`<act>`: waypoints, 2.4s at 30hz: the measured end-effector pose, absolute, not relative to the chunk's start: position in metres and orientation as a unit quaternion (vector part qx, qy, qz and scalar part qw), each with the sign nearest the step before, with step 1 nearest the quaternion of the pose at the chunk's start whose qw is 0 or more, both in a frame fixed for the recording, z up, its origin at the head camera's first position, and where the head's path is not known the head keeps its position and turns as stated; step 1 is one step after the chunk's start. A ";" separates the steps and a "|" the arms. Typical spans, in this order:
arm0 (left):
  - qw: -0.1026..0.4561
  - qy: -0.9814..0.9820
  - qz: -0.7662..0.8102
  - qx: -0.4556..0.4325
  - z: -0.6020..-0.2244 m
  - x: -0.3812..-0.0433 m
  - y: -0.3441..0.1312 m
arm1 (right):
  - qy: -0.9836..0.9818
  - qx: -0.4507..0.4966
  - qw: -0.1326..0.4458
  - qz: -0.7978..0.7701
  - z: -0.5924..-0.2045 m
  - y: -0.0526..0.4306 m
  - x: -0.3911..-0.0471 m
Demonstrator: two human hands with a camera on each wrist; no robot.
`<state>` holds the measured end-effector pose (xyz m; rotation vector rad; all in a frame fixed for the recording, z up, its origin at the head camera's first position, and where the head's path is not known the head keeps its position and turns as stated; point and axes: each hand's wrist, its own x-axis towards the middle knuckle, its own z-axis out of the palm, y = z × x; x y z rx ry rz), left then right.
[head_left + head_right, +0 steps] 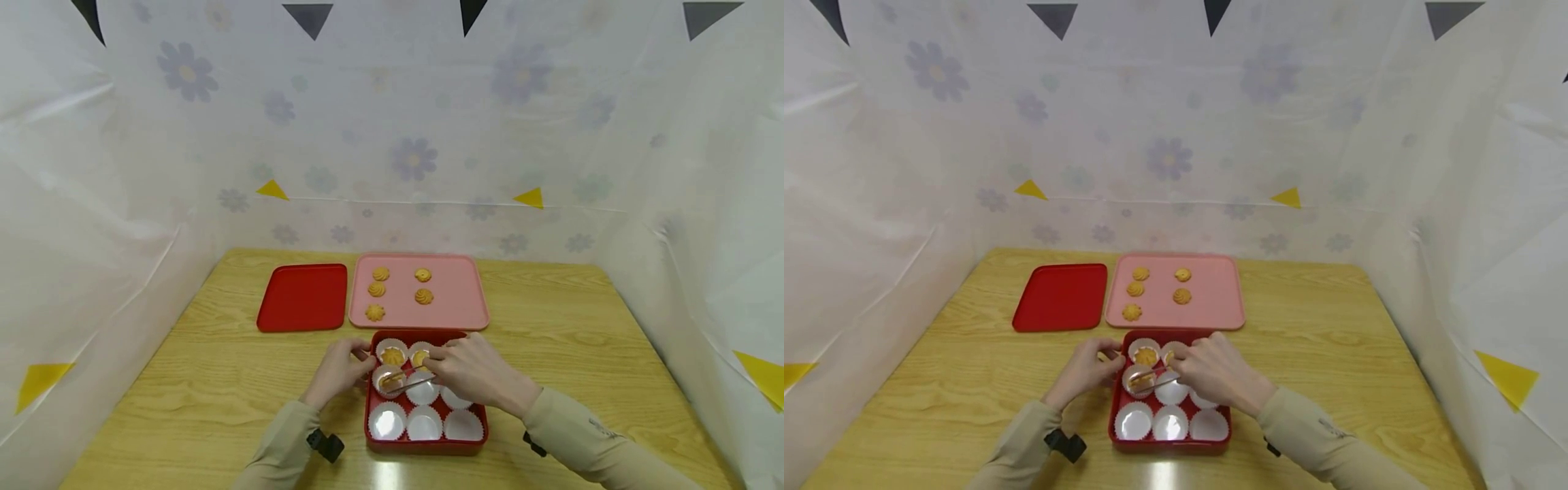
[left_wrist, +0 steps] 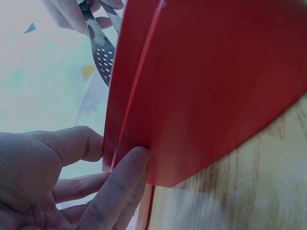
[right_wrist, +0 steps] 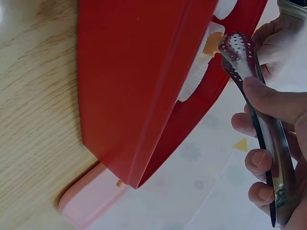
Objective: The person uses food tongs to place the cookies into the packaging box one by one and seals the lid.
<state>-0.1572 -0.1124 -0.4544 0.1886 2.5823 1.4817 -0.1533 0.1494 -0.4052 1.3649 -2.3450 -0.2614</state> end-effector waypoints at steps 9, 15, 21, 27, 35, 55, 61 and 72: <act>0.082 0.858 0.503 0.061 -0.454 -0.157 -0.113 | -0.851 0.489 0.174 -0.077 -0.402 0.147 -0.153; 0.090 0.858 0.502 0.061 -0.456 -0.158 -0.113 | -0.858 0.478 0.174 -0.073 -0.404 0.148 -0.155; 0.079 0.867 0.488 0.065 -0.458 -0.159 -0.113 | -0.861 0.471 0.184 -0.057 -0.407 0.148 -0.159; 0.076 0.869 0.484 0.067 -0.459 -0.159 -0.114 | -0.863 0.465 0.189 -0.060 -0.406 0.147 -0.161; 0.082 0.864 0.493 0.063 -0.457 -0.159 -0.113 | -0.878 0.448 0.165 -0.041 -0.407 0.154 -0.162; 0.091 0.857 0.504 0.059 -0.457 -0.159 -0.112 | -0.928 0.332 0.035 0.164 -0.424 0.176 -0.172; 0.094 0.856 0.505 0.055 -0.459 -0.159 -0.112 | -0.930 0.296 0.027 0.218 -0.428 0.181 -0.174; 0.096 0.860 0.499 0.052 -0.459 -0.158 -0.112 | -0.944 0.187 0.024 0.270 -0.433 0.183 -0.185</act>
